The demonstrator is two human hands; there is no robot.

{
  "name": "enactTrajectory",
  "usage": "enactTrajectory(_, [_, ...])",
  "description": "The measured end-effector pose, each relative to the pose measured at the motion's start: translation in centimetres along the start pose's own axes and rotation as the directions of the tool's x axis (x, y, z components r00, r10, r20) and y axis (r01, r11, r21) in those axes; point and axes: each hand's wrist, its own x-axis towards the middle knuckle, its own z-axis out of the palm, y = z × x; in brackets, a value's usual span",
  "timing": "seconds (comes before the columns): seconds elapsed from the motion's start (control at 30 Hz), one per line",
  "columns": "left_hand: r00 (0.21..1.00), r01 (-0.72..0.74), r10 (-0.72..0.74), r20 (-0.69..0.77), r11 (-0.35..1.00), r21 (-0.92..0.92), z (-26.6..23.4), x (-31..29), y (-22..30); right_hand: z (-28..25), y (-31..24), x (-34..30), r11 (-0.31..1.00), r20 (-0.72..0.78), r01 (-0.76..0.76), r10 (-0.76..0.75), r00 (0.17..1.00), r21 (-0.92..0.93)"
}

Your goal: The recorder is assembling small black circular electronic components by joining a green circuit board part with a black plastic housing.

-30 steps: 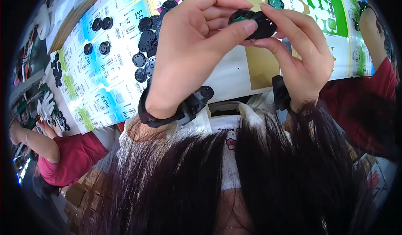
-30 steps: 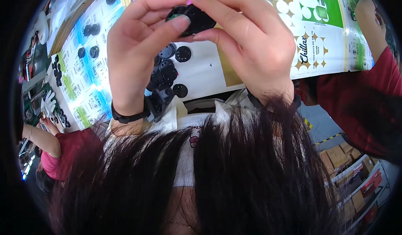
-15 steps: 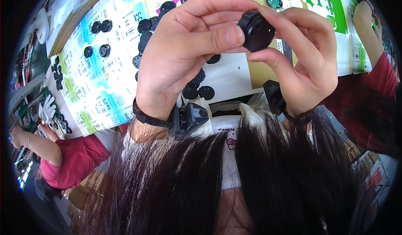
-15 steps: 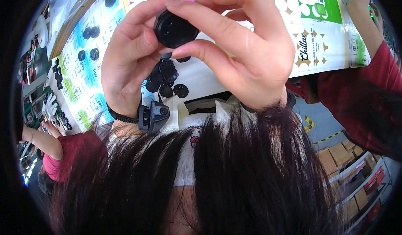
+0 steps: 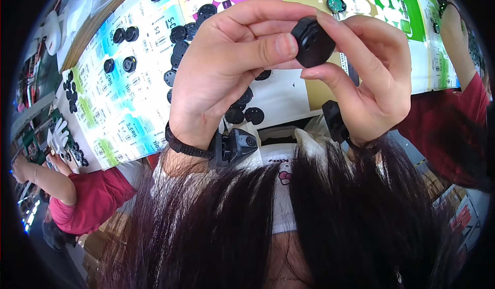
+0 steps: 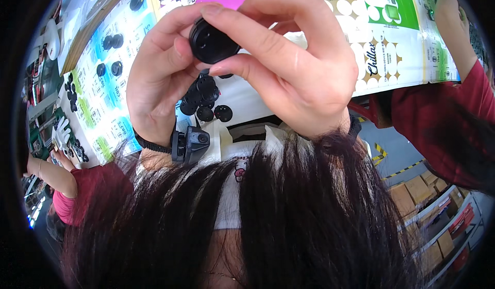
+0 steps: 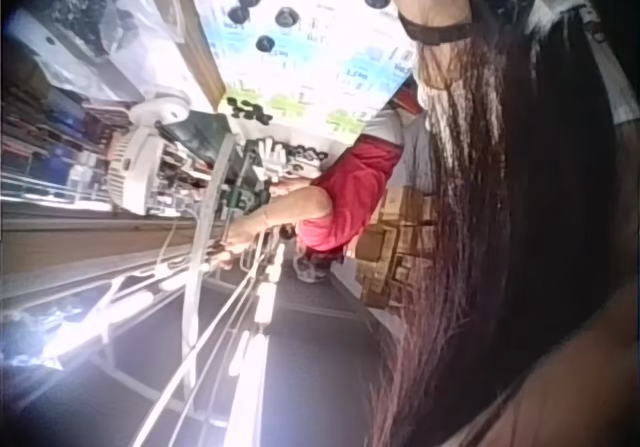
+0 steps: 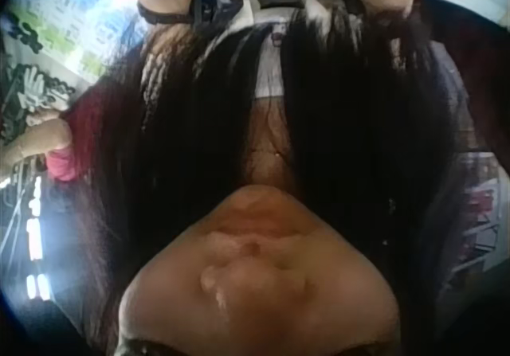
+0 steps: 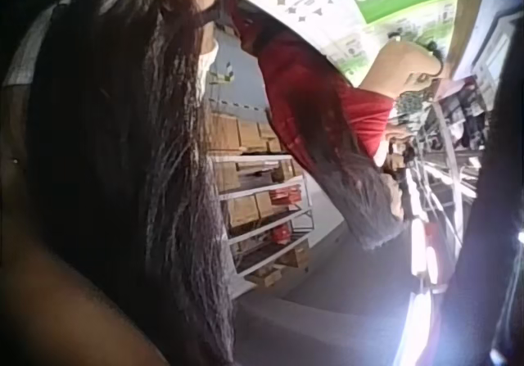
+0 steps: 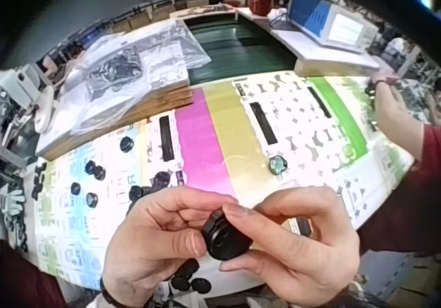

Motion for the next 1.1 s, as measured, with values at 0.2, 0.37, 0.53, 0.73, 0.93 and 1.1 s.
enactTrajectory(0.2, [1.000,-0.022,0.023,-0.014,1.000,0.020,0.3,0.1,0.1,1.7,1.8,-0.9,0.964,-0.313,0.196,-0.134,0.940,0.178])
enactTrajectory(0.37, [0.996,-0.042,0.046,-0.070,0.998,0.048,0.4,-0.4,0.1,0.6,0.1,-0.2,0.999,-0.097,-0.004,0.008,0.995,0.037])
enactTrajectory(0.53, [0.939,-0.140,0.223,-0.263,0.944,0.299,3.5,-0.7,0.7,3.0,2.0,-0.9,0.968,-0.370,0.184,-0.110,0.923,0.173])
enactTrajectory(0.73, [0.872,-0.226,0.434,-0.226,0.766,0.602,3.2,-0.6,-0.3,3.0,1.0,-1.5,0.463,0.050,-0.256,0.412,0.910,0.849])
enactTrajectory(0.93, [0.842,-0.290,0.495,-0.213,0.750,0.595,1.1,-0.9,-1.1,3.7,0.9,-0.7,0.507,0.203,-0.396,0.393,0.897,0.765])
enactTrajectory(1.1, [0.881,0.188,0.267,-0.391,0.560,0.807,-3.7,-1.4,2.3,5.1,2.8,-1.2,0.895,0.320,-0.320,0.219,0.922,0.311])
